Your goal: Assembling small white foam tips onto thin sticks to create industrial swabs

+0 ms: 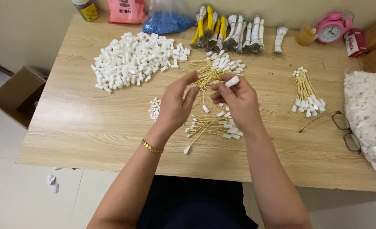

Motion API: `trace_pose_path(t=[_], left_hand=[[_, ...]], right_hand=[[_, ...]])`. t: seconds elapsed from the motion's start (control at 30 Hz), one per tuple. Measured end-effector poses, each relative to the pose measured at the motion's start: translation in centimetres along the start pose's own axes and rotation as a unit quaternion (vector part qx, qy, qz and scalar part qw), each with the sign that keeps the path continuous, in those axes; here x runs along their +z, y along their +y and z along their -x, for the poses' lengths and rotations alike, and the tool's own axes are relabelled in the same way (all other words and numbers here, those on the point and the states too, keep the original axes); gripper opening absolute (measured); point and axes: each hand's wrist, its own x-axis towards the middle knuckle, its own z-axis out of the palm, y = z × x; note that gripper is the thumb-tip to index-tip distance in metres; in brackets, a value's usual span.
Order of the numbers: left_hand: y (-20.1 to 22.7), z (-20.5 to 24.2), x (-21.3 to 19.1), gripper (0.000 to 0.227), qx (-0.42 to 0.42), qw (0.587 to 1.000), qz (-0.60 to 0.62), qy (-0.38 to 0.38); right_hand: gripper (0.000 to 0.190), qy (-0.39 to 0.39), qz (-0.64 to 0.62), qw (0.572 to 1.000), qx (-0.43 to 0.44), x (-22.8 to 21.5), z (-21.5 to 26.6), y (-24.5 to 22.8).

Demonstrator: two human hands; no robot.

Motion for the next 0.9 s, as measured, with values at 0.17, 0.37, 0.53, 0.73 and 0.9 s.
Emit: trace_pose_path(t=[0.17, 0.37, 0.53, 0.73, 0.9], left_hand=[[3.0, 1.4, -0.6, 0.030, -0.096, 0.985, 0.087, -0.117], [2.8, 2.9, -1.0, 0.018, -0.185, 0.963, 0.138, -0.140], [3.1, 3.5, -1.7, 0.016, -0.212, 0.959, 0.136, -0.130], [4.3, 3.2, -3.3, 0.039, -0.087, 0.947, -0.278, -0.137], [7.0, 1.7, -3.6, 0.031, -0.161, 0.961, 0.098, -0.202]], right_hand=[[0.023, -0.017, -0.074, 0.997, 0.015, 0.0, 1.6, 1.7], [0.024, -0.005, -0.085, 0.996, -0.002, -0.4, 2.7, 1.7], [0.024, 0.017, -0.114, 0.993, -0.002, -0.8, 3.2, 1.4], [0.022, 0.008, -0.015, 1.000, -0.025, -0.6, 3.9, 0.7], [0.023, -0.024, 0.018, 0.998, -0.054, 1.1, 4.2, -0.5]])
